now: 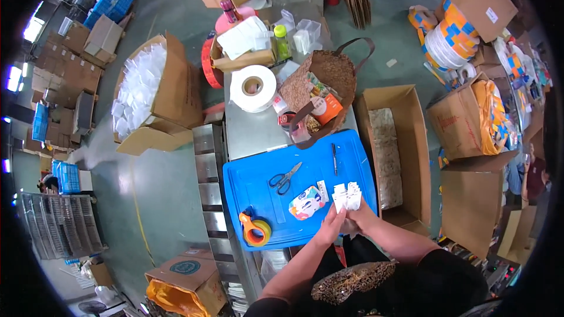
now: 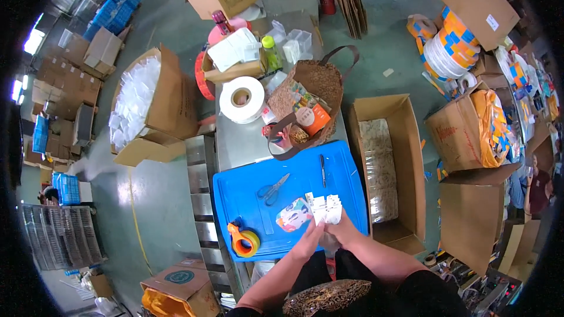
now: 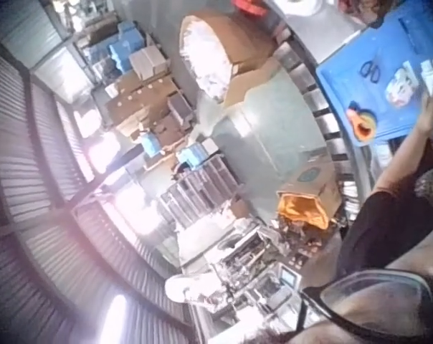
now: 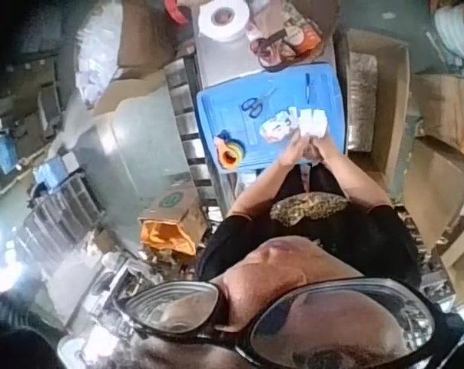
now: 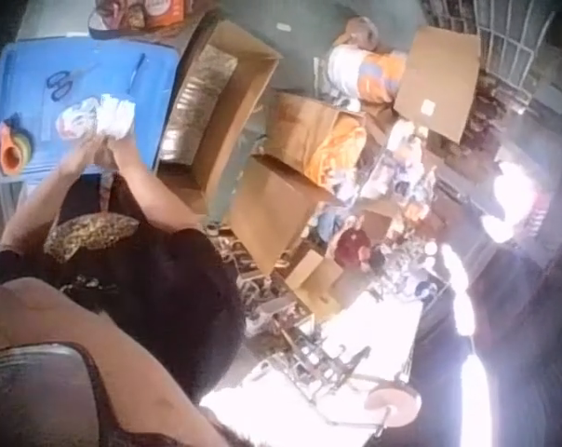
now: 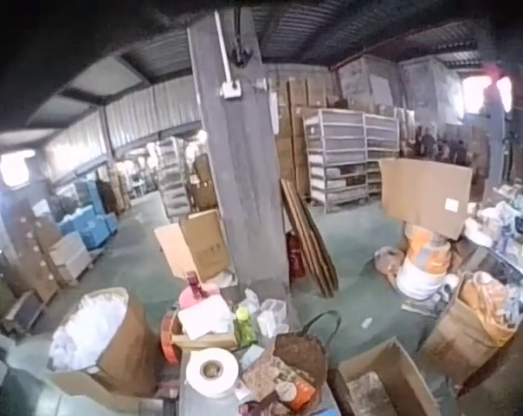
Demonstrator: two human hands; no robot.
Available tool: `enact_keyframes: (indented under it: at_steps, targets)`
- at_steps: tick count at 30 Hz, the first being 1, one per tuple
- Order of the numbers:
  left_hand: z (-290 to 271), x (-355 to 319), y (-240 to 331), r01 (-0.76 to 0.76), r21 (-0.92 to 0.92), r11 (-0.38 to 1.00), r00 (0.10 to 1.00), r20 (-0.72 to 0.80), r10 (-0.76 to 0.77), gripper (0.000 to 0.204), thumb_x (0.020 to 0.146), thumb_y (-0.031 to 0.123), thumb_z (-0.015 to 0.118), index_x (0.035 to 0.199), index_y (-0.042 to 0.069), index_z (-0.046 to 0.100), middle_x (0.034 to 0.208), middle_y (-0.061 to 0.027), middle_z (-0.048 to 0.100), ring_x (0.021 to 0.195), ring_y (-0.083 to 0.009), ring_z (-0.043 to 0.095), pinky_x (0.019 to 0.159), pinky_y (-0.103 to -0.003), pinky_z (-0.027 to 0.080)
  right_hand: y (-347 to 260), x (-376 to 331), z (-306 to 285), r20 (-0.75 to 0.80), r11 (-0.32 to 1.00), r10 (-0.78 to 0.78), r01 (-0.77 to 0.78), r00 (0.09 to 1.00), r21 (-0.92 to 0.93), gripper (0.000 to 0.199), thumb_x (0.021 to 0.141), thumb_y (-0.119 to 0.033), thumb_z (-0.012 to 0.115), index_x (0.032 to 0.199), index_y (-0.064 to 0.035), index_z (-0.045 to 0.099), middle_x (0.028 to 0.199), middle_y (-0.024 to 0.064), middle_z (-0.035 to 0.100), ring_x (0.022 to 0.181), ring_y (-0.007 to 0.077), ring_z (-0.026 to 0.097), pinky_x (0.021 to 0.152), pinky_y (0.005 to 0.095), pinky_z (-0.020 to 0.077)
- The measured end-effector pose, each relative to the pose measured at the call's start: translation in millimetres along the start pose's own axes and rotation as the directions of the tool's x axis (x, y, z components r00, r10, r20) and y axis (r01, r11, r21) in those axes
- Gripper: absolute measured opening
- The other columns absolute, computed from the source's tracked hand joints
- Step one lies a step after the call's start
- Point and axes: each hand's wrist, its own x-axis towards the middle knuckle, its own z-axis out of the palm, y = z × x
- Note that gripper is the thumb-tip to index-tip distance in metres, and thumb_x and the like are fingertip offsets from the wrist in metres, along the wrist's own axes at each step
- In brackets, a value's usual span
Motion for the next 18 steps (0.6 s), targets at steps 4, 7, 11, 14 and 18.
enact_keyframes:
  at_steps: [4,7,11,14,18]
  targets:
    - [27.1,-21.0,60.8,-0.230,0.342,0.911,0.967,-0.026,0.254,0.082,0.078,0.009,0.057,0.135,0.002,-0.002,0.135,-0.0137,0.024,0.123,-0.0234,0.027,0.100,-0.034,0.021,-32.3,-55.7,10.8,0.025,0.999,0.036,-0.037,0.999,0.039,0.055,0.073,0.002,0.057,0.121,-0.0092,0.035,0.108,0.0054,0.052,0.099,0.0167,0.051,0.082,0.0314,0.0423]
    - [50.6,-43.7,118.5,-0.409,0.384,0.828,0.905,0.054,0.422,0.080,0.074,0.003,0.059,0.136,0.003,0.007,0.135,-0.0156,0.028,0.124,-0.0267,0.028,0.100,-0.037,0.023,-41.9,-102.1,13.8,0.273,0.970,0.238,-0.245,0.932,-0.011,0.051,0.075,-0.008,0.058,0.121,-0.0097,0.036,0.102,0.0042,0.053,0.093,0.0154,0.052,0.077,0.0302,0.0439]
    - [86.7,-83.3,142.1,-0.348,0.258,0.901,0.811,0.566,0.152,0.039,0.079,0.001,0.051,0.118,0.004,0.048,0.132,-0.0144,0.034,0.122,-0.0267,0.032,0.100,-0.036,0.024,-35.5,-152.3,8.2,0.381,0.941,0.324,-0.338,0.866,-0.031,0.048,0.073,-0.011,0.062,0.117,-0.0052,0.044,0.099,0.0060,0.056,0.091,0.0162,0.054,0.077,0.0325,0.0454]
    - [100.7,-121.4,124.3,-0.294,0.271,0.916,0.808,0.582,0.088,0.035,0.080,0.004,0.051,0.114,0.003,0.051,0.125,-0.0146,0.043,0.118,-0.0267,0.038,0.099,-0.037,0.026,-38.2,-176.4,0.0,0.518,0.937,0.345,-0.318,0.783,-0.144,0.051,0.075,-0.015,0.062,0.120,-0.0056,0.040,0.109,0.0084,0.052,0.101,0.0182,0.050,0.083,0.0332,0.0425]
    - [101.6,-141.9,147.8,-0.443,0.369,0.817,0.818,0.540,0.200,0.033,0.081,0.006,0.051,0.114,0.004,0.051,0.116,-0.0142,0.051,0.116,-0.0263,0.041,0.101,-0.039,0.019,-51.3,-179.7,29.7,0.537,0.975,0.165,-0.055,0.827,-0.214,0.059,0.074,-0.019,0.064,0.124,-0.0048,0.037,0.119,0.0078,0.045,0.112,0.0167,0.041,0.091,0.0309,0.0364]
